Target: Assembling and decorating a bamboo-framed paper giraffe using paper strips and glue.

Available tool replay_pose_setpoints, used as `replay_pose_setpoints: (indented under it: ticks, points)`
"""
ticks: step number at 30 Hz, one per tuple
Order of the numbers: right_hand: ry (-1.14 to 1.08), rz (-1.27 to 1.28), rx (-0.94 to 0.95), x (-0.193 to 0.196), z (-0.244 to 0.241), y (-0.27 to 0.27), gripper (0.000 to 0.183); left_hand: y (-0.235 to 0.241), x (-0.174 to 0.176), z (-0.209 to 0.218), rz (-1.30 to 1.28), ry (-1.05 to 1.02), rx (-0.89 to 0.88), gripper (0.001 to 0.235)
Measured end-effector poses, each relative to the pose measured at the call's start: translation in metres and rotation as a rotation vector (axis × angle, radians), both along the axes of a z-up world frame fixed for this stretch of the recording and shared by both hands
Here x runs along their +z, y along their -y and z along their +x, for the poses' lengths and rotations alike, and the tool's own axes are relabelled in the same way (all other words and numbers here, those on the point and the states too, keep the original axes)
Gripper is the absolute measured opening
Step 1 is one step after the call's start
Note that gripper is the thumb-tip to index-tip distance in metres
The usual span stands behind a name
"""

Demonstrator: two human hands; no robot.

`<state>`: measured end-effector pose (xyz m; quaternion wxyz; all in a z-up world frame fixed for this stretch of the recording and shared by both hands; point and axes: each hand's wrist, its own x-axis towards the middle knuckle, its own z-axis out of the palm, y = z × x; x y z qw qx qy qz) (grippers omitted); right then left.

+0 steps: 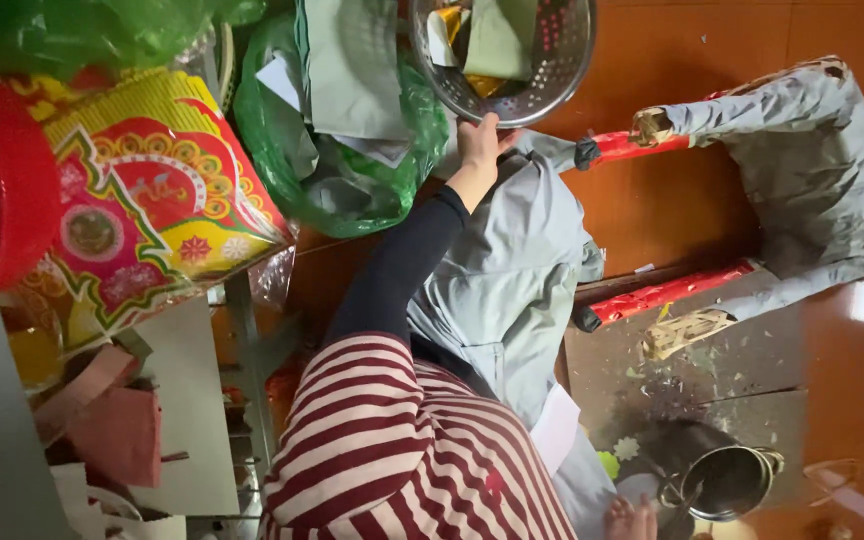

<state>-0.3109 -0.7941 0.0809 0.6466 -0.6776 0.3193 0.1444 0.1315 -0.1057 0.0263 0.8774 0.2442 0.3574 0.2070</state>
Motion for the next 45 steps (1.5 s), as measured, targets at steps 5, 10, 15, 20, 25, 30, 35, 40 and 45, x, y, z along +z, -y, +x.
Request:
replay_pose_setpoints:
  ticks: [5, 10, 15, 20, 25, 30, 35, 40, 45]
  points:
    - [0.027, 0.097, -0.103, -0.080, 0.032, 0.033, 0.039, -0.012, -0.017, -0.021, -0.014, 0.038, 0.060, 0.023]
    - [-0.017, 0.042, -0.108, -0.089, 0.034, 0.043, 0.036, 0.001, -0.077, -0.067, 0.818, -0.050, -0.436, 0.032]
    - [-0.025, 0.032, -0.106, -0.074, 0.036, 0.029, 0.037, 0.039, -0.065, -0.163, 1.098, -0.245, -0.575, 0.033]
    - [-0.014, 0.082, -0.087, -0.075, 0.040, 0.033, 0.038, -0.003, -0.036, -0.190, 1.276, -0.396, -0.500, 0.027]
    - [0.115, 0.292, -0.065, -0.102, 0.031, 0.059, 0.040, -0.077, 0.003, -0.201, 0.999, -0.543, 0.165, 0.040]
    - [0.083, 0.271, -0.083, -0.104, 0.030, 0.058, 0.042, -0.175, -0.044, -0.183, 1.080, -0.634, 0.462, 0.063]
    - [0.072, 0.231, -0.119, -0.094, 0.026, 0.047, 0.041, -0.212, -0.024, -0.164, 0.660, -0.643, 0.156, 0.042]
    - [0.087, 0.218, -0.129, -0.090, 0.022, 0.039, 0.039, -0.238, 0.060, -0.161, 0.399, -0.203, 0.275, 0.014]
    - [0.086, 0.230, -0.115, -0.108, 0.031, 0.060, 0.038, -0.279, 0.054, -0.157, 0.249, -0.066, 0.286, 0.015]
